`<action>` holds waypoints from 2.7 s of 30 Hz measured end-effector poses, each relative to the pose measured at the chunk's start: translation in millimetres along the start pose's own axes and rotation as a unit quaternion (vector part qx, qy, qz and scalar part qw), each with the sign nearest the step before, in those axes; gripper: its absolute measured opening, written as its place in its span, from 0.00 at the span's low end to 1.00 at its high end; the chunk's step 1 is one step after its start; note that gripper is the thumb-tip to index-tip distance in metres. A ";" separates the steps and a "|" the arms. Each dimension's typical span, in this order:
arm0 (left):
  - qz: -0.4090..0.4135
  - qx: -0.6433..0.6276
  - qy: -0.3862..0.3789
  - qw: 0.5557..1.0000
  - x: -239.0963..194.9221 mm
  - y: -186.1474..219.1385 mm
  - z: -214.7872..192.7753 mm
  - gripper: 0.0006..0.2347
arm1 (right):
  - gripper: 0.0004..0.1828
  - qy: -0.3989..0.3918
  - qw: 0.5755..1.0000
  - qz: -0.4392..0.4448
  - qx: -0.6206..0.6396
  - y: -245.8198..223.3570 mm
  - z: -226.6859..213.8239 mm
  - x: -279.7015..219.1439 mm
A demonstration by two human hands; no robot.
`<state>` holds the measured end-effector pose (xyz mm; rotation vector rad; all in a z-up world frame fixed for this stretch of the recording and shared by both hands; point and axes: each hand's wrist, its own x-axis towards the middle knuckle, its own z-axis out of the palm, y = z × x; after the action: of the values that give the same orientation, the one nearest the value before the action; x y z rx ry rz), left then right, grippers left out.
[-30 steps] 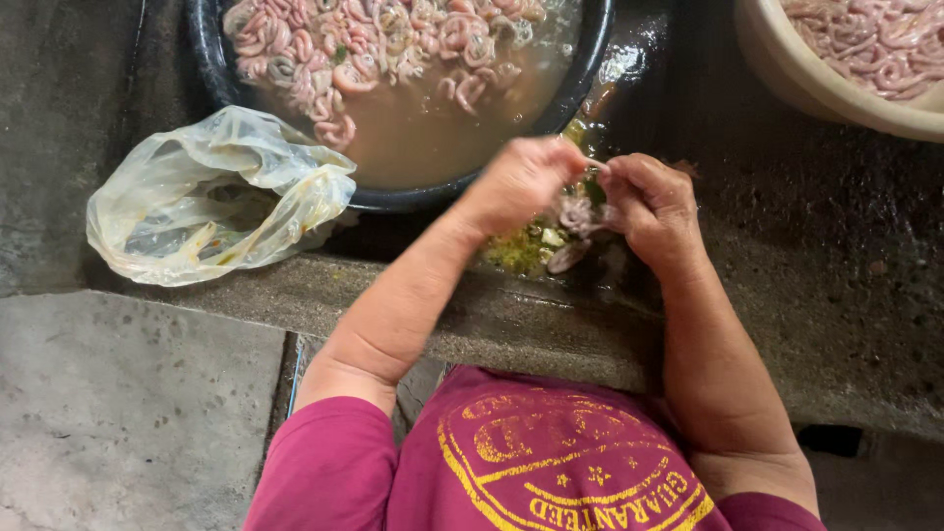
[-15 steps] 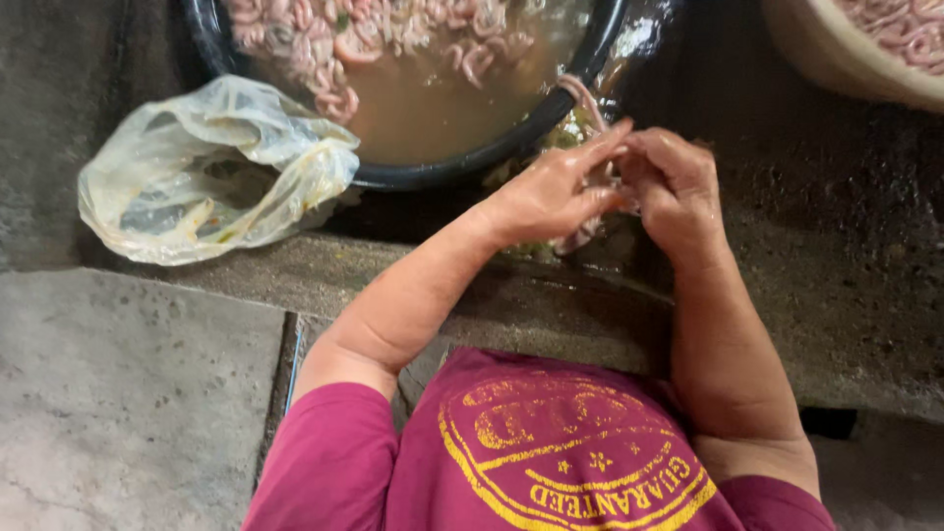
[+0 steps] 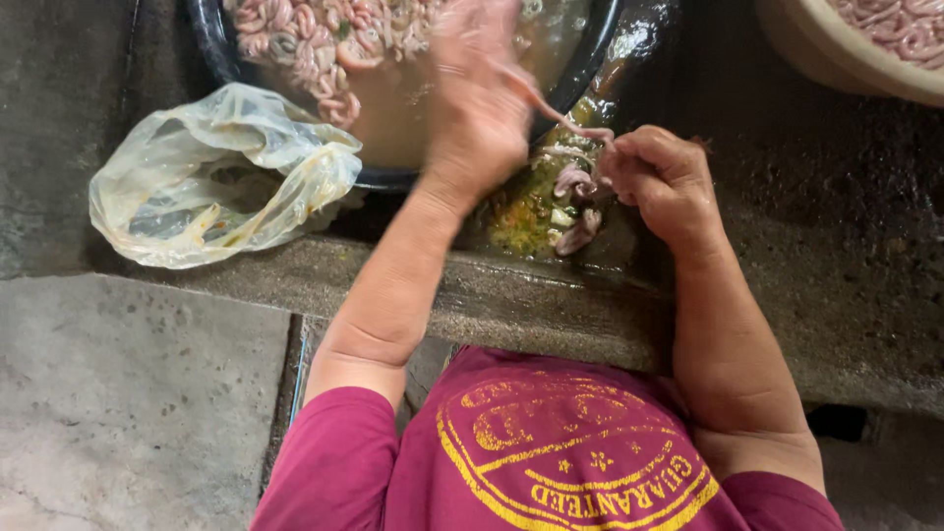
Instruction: The person cleans and separates pieces of raw meat by hand in a large black basin filled with water. They repeatedly pick up the meat, rinse it, and place it into a white bowl on the right side of the frame.
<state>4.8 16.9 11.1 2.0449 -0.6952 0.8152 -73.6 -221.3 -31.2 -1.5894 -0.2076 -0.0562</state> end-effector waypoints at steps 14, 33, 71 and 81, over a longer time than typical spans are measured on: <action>-0.091 -0.083 -0.021 0.992 7.5 -36.1 -38.1 0.01 | 0.05 -0.009 0.944 -0.049 -0.327 -19.3 -6.9 4.3; -0.181 -0.198 -0.100 0.958 -10.2 -22.0 1.9 0.03 | 0.06 0.134 0.963 -0.004 0.232 3.9 -8.4 5.5; 0.058 -0.066 -0.177 0.980 -16.3 23.4 3.6 0.04 | 0.19 -0.004 0.997 0.032 0.068 4.6 36.1 -1.4; -0.174 -0.072 0.042 0.981 -2.1 12.2 -8.4 0.11 | 0.05 0.041 0.986 0.156 0.036 19.7 33.1 6.7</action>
<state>-7.6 17.9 19.2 1.9158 -0.3240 0.6245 -66.8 -188.1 -50.6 -1.5273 0.1029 0.1280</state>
